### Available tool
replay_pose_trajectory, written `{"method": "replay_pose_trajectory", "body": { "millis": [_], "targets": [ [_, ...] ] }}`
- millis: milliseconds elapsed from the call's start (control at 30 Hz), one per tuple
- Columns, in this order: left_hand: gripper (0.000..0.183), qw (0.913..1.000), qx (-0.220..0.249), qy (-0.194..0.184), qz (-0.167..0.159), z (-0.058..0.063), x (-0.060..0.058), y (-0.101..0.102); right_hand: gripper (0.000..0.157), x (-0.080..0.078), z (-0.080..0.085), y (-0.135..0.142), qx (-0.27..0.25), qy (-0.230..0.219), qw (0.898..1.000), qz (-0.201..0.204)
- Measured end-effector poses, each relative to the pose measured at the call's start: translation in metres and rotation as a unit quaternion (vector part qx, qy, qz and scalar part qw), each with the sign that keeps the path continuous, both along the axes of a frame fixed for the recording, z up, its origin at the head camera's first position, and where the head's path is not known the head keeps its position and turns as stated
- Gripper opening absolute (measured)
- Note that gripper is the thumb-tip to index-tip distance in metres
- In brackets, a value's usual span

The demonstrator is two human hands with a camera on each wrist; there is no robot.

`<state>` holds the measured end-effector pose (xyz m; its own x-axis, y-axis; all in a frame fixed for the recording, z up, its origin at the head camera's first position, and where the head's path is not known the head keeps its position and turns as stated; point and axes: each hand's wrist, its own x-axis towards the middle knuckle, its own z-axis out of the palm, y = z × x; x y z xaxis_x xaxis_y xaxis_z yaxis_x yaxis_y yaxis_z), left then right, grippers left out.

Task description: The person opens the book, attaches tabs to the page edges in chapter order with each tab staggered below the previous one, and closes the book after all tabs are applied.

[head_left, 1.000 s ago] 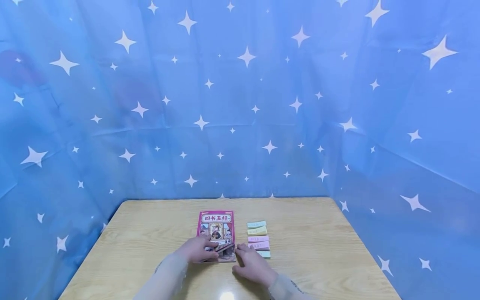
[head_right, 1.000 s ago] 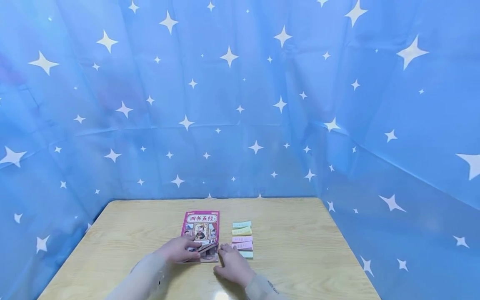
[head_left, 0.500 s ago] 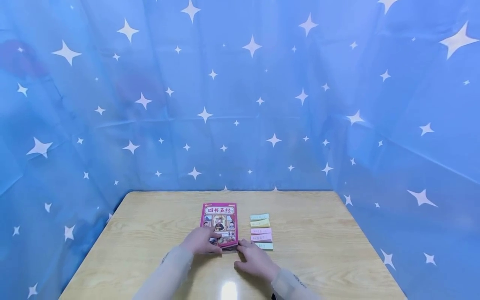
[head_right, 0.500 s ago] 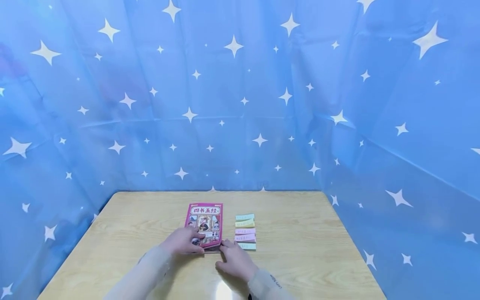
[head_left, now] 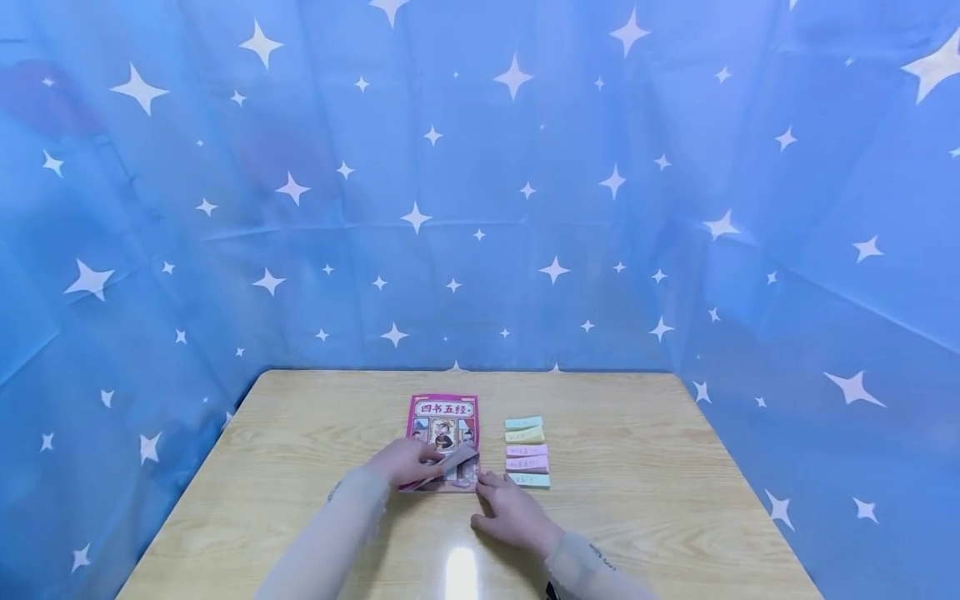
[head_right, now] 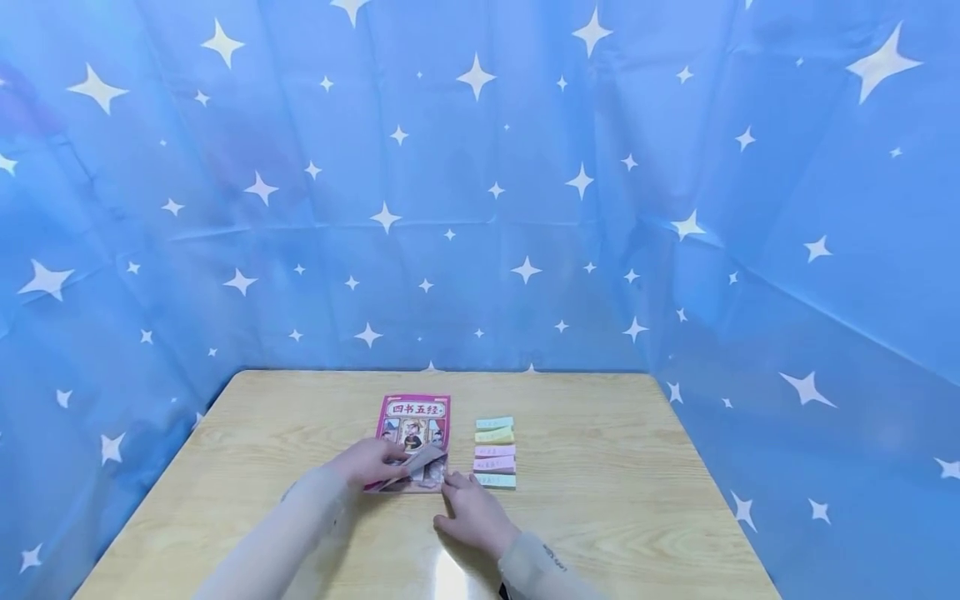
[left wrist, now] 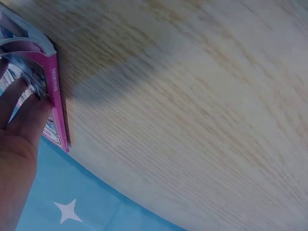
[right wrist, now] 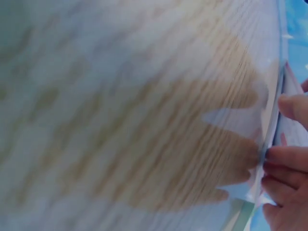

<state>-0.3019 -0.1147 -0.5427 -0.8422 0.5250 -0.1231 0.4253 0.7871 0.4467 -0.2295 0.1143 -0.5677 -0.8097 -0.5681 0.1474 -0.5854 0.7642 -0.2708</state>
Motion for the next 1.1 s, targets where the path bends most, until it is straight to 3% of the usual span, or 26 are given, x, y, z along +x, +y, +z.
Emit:
{"method": "replay_pose_trajectory", "body": {
  "millis": [133, 267, 400, 767, 933, 1100],
  "targets": [
    [0.033, 0.9999, -0.004, 0.009, -0.006, -0.001, 0.006, 0.0, 0.057, 0.002, -0.002, -0.003, 0.005, -0.006, 1.0, 0.004],
    [0.033, 0.997, -0.022, 0.067, -0.032, -0.002, 0.01, 0.004, 0.056, 0.003, -0.003, -0.004, 0.011, -0.005, 1.0, 0.002],
    [0.032, 0.9932, -0.052, 0.094, -0.043, -0.001, 0.011, 0.009, 0.055, 0.003, -0.004, -0.005, 0.012, -0.006, 1.0, 0.001],
    [0.034, 0.9878, -0.105, 0.102, -0.053, -0.002, 0.016, 0.014, 0.036, 0.004, -0.008, -0.009, -0.046, -0.005, 0.999, 0.005],
    [0.029, 0.9874, -0.106, 0.101, -0.059, 0.001, 0.013, 0.014, 0.05, 0.004, -0.008, -0.004, -0.084, -0.049, 0.995, -0.017],
    [0.023, 0.9918, -0.08, 0.075, -0.065, 0.005, 0.009, 0.013, 0.056, 0.001, -0.01, 0.004, -0.123, -0.085, 0.988, -0.039]
  ]
}}
